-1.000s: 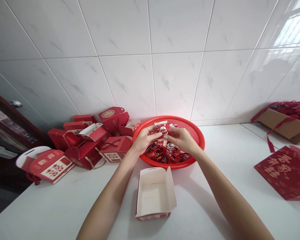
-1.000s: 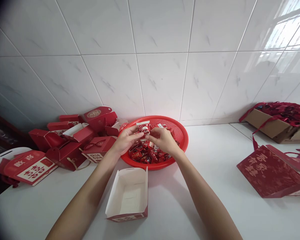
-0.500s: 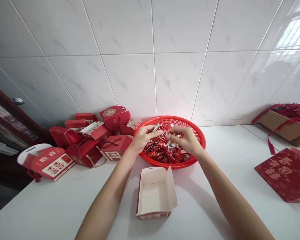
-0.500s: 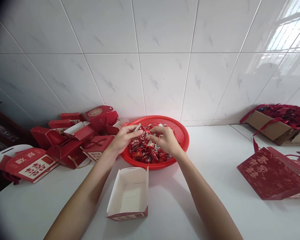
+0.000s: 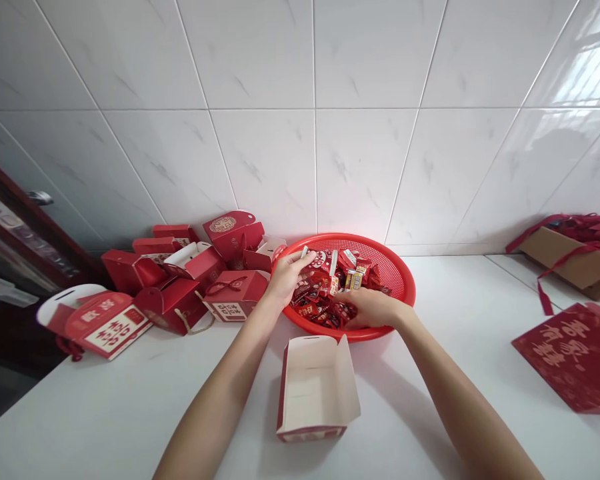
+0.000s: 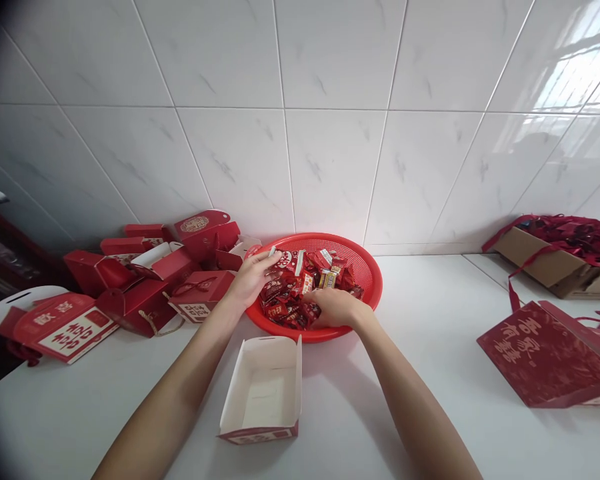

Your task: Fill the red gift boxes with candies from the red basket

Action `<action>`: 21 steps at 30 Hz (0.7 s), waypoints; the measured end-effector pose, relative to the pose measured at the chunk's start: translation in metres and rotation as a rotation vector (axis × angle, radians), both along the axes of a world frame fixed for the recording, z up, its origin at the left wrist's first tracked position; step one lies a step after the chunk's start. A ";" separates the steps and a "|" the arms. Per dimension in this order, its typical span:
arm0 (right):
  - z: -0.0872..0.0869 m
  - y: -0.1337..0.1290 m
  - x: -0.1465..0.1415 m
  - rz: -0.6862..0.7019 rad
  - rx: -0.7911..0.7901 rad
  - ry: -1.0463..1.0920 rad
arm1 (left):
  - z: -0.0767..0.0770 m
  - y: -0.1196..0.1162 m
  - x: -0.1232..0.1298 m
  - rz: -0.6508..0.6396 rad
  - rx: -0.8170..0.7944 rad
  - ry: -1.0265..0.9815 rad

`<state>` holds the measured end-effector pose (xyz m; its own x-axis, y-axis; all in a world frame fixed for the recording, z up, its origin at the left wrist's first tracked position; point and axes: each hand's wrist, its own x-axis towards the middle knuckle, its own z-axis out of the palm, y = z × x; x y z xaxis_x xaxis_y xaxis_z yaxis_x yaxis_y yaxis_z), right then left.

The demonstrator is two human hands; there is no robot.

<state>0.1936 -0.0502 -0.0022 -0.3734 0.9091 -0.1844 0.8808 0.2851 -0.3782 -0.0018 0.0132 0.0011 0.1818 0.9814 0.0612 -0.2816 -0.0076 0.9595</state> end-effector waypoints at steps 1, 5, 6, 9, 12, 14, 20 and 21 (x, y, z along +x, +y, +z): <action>-0.001 0.000 -0.002 -0.021 0.022 0.002 | 0.001 -0.001 0.000 -0.007 -0.006 0.004; -0.001 0.006 0.003 -0.137 0.141 0.066 | 0.003 -0.005 0.000 -0.013 -0.024 0.004; -0.001 0.008 0.007 -0.168 0.174 0.106 | 0.003 -0.005 0.000 -0.014 -0.026 0.003; 0.000 0.015 0.023 -0.270 0.252 0.259 | 0.005 -0.006 0.000 -0.020 -0.036 0.006; -0.003 0.019 0.040 -0.353 0.279 0.412 | 0.007 -0.006 0.000 -0.024 -0.048 0.014; -0.005 0.020 0.049 -0.374 0.277 0.492 | 0.008 -0.007 0.001 -0.028 -0.053 0.017; -0.007 0.023 0.058 -0.385 0.287 0.653 | 0.010 -0.008 0.001 -0.042 -0.048 0.022; -0.006 0.024 0.058 -0.389 0.293 0.671 | 0.009 -0.008 0.001 -0.043 -0.045 0.025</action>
